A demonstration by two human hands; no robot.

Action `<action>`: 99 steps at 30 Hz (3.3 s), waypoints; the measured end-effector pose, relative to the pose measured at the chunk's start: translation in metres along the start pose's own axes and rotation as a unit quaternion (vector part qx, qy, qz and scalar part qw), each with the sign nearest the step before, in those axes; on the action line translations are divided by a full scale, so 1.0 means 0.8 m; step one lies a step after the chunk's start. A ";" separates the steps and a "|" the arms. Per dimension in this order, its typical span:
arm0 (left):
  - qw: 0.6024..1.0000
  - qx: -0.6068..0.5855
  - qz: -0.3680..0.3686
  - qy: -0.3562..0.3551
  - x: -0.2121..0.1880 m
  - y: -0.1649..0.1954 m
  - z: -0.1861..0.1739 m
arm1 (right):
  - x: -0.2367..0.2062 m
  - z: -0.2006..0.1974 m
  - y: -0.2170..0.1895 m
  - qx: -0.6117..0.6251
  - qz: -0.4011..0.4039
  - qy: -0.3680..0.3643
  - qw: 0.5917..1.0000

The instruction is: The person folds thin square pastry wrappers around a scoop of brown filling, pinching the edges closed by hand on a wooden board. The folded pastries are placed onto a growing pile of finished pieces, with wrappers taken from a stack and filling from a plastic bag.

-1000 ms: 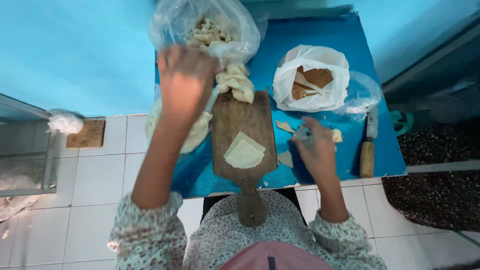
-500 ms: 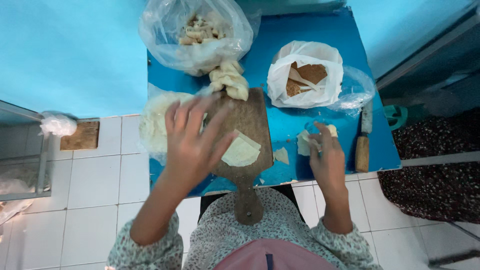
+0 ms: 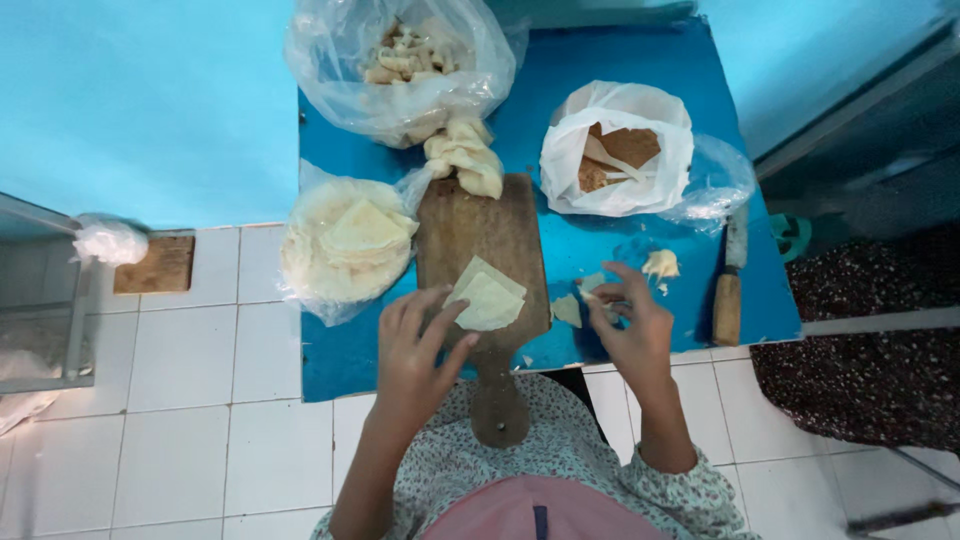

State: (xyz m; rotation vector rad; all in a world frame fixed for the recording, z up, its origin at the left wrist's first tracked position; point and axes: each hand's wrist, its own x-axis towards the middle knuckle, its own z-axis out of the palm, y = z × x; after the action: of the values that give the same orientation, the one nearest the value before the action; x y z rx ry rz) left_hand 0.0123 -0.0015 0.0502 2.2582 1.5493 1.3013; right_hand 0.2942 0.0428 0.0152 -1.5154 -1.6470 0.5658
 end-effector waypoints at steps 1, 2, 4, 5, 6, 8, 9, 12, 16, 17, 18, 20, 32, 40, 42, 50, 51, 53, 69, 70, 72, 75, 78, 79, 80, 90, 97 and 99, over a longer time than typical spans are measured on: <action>1.000 -0.003 -0.007 -0.001 -0.004 -0.002 0.000 | -0.003 0.003 -0.005 0.009 0.010 -0.013 1.000; 1.000 -0.006 -0.015 -0.002 -0.008 -0.003 0.001 | -0.005 0.005 -0.009 -0.002 -0.021 -0.021 1.000; 1.000 -0.005 -0.022 -0.004 -0.013 -0.006 0.001 | -0.007 0.009 -0.013 -0.024 -0.082 -0.036 0.996; 1.000 -0.002 -0.022 -0.003 -0.014 -0.007 0.000 | -0.008 0.012 -0.014 -0.049 -0.103 -0.037 0.993; 1.000 0.001 -0.022 -0.002 -0.015 -0.009 0.000 | -0.009 0.016 -0.014 -0.074 -0.124 -0.037 0.989; 1.000 0.005 -0.022 0.002 -0.015 -0.011 0.001 | -0.010 0.022 -0.011 -0.082 -0.127 -0.038 0.988; 1.000 0.006 -0.021 0.003 -0.015 -0.011 0.001 | -0.009 0.027 -0.010 -0.065 -0.109 -0.038 0.991; 1.000 0.006 -0.023 0.003 -0.013 -0.013 0.001 | -0.008 0.029 -0.003 -0.078 -0.085 -0.002 0.993; 0.999 -0.003 -0.031 -0.009 -0.015 -0.017 -0.003 | -0.002 0.010 0.005 -0.120 -0.021 0.054 0.991; 0.999 -0.004 -0.032 -0.007 -0.015 -0.019 -0.003 | 0.000 0.009 0.006 -0.144 -0.033 0.050 0.988; 0.999 -0.006 -0.033 -0.004 -0.016 -0.021 -0.003 | 0.000 0.008 0.007 -0.168 -0.045 0.047 0.984; 1.000 -0.006 -0.030 -0.004 -0.016 -0.025 -0.003 | 0.001 0.010 0.008 -0.191 -0.049 0.040 0.980; 1.000 -0.024 -0.001 0.009 -0.026 -0.046 -0.007 | 0.076 0.038 -0.073 -0.098 -0.083 -0.016 0.992; 1.000 -0.018 0.010 0.013 -0.040 -0.052 -0.009 | 0.248 0.173 -0.104 -0.218 -0.239 -0.014 0.946; 1.000 -0.018 0.011 0.009 -0.042 -0.052 -0.012 | 0.257 0.184 -0.110 -0.290 -0.221 -0.032 0.930; 0.999 0.029 -0.024 0.003 -0.040 -0.048 -0.004 | 0.213 0.089 -0.085 -0.117 -0.184 0.026 0.976; 0.998 0.041 -0.038 0.004 -0.040 -0.048 -0.003 | 0.210 0.067 -0.080 -0.173 -0.141 0.033 0.974; 0.996 0.063 -0.064 -0.005 -0.041 -0.045 -0.003 | 0.208 0.039 -0.069 -0.267 -0.098 0.048 0.957; 0.982 0.118 -0.148 -0.012 -0.023 -0.023 0.020 | 0.216 0.036 -0.020 -0.193 -0.204 0.086 0.956; 0.981 0.114 -0.153 -0.019 -0.021 -0.023 0.021 | 0.215 0.037 -0.021 -0.192 -0.216 0.096 0.953; 0.980 0.105 -0.165 -0.035 -0.019 -0.021 0.022 | 0.213 0.037 -0.023 -0.154 -0.211 0.112 0.959; 0.978 0.109 -0.172 -0.040 -0.015 -0.020 0.027 | 0.212 0.033 -0.025 -0.086 -0.141 0.109 0.980; 0.980 0.117 -0.160 -0.018 -0.012 -0.019 0.031 | 0.211 0.028 -0.023 -0.044 -0.131 0.096 0.986; 0.979 0.120 -0.161 -0.021 -0.011 -0.019 0.033 | 0.210 0.028 -0.021 -0.035 -0.143 0.092 0.985; 0.979 0.123 -0.163 -0.023 -0.010 -0.019 0.035 | 0.210 0.029 -0.020 -0.062 -0.168 0.115 0.977; 0.984 0.051 -0.164 -0.038 -0.003 -0.011 0.037 | 0.210 0.038 -0.022 -0.049 -0.196 0.134 0.970; 0.988 0.017 -0.150 -0.016 -0.008 -0.015 0.037 | 0.207 0.025 -0.032 0.088 -0.129 0.127 0.980; 0.986 0.012 -0.167 -0.019 -0.009 -0.016 0.037 | 0.205 0.018 -0.029 0.120 -0.141 0.128 0.974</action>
State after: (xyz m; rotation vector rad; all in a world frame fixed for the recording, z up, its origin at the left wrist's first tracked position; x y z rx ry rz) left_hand 0.0231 0.0095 0.0210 1.9115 1.8369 1.1455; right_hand 0.2766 0.1995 0.0677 -1.1056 -1.4982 0.3807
